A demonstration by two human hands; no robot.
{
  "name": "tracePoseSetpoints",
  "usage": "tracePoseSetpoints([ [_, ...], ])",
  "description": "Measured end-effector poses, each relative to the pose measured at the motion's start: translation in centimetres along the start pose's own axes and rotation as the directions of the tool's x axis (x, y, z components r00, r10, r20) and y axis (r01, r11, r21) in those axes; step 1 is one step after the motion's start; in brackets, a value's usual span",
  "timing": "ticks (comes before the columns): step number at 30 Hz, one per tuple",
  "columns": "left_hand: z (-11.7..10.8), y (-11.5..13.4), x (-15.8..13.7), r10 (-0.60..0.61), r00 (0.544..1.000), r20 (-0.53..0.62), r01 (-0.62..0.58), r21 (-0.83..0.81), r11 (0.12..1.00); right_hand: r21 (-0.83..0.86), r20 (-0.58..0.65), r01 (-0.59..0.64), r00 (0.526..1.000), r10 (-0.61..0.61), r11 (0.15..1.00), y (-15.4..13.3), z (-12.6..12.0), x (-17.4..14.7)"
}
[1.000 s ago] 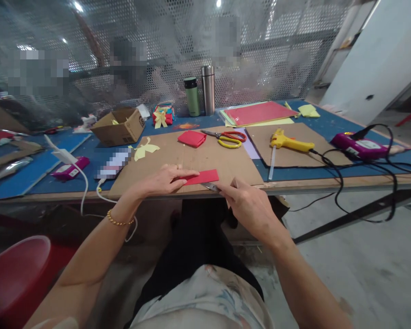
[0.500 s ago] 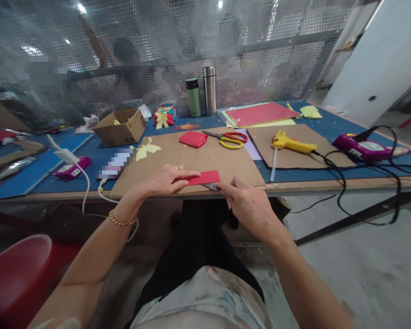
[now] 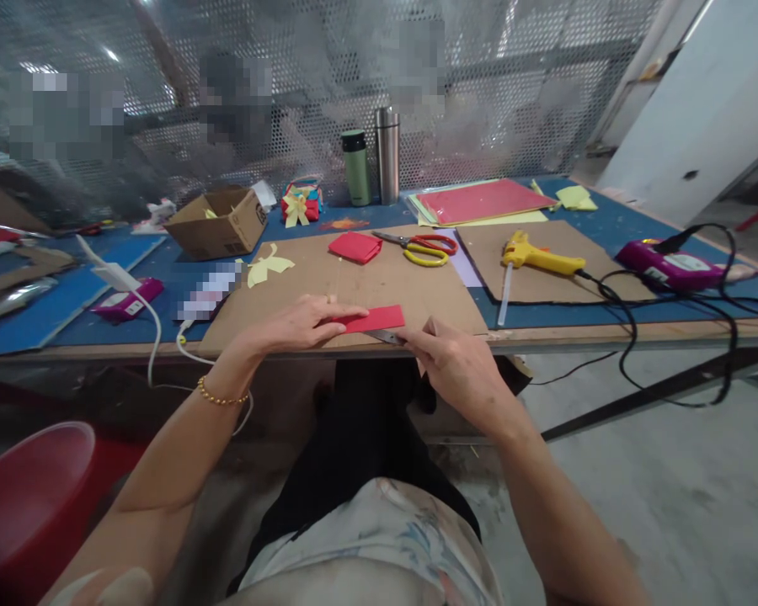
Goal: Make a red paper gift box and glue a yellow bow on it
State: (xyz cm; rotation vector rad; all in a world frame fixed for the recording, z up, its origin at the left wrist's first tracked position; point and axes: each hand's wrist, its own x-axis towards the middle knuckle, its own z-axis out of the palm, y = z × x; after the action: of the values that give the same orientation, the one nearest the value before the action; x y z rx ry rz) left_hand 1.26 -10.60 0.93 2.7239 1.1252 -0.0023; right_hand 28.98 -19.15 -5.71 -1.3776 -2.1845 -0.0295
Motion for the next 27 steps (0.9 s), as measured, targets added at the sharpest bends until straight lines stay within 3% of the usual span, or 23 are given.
tracePoseSetpoints([
  [12,-0.2,-0.2,0.0,0.001,1.000,0.028,-0.001,0.017,1.000,-0.019,-0.030,-0.001,1.000,0.001,1.000,-0.7,0.1,0.3],
  [18,-0.1,-0.6,0.1,0.060,0.998,0.018,-0.060,0.018,0.998,0.041,-0.018,0.025,1.000,-0.024,0.999,-0.5,0.2,0.2],
  [27,-0.7,-0.1,0.1,-0.008,0.995,0.104,0.008,0.004,1.000,0.019,-0.047,0.045,0.998,-0.044,0.999,-1.0,0.7,0.7],
])
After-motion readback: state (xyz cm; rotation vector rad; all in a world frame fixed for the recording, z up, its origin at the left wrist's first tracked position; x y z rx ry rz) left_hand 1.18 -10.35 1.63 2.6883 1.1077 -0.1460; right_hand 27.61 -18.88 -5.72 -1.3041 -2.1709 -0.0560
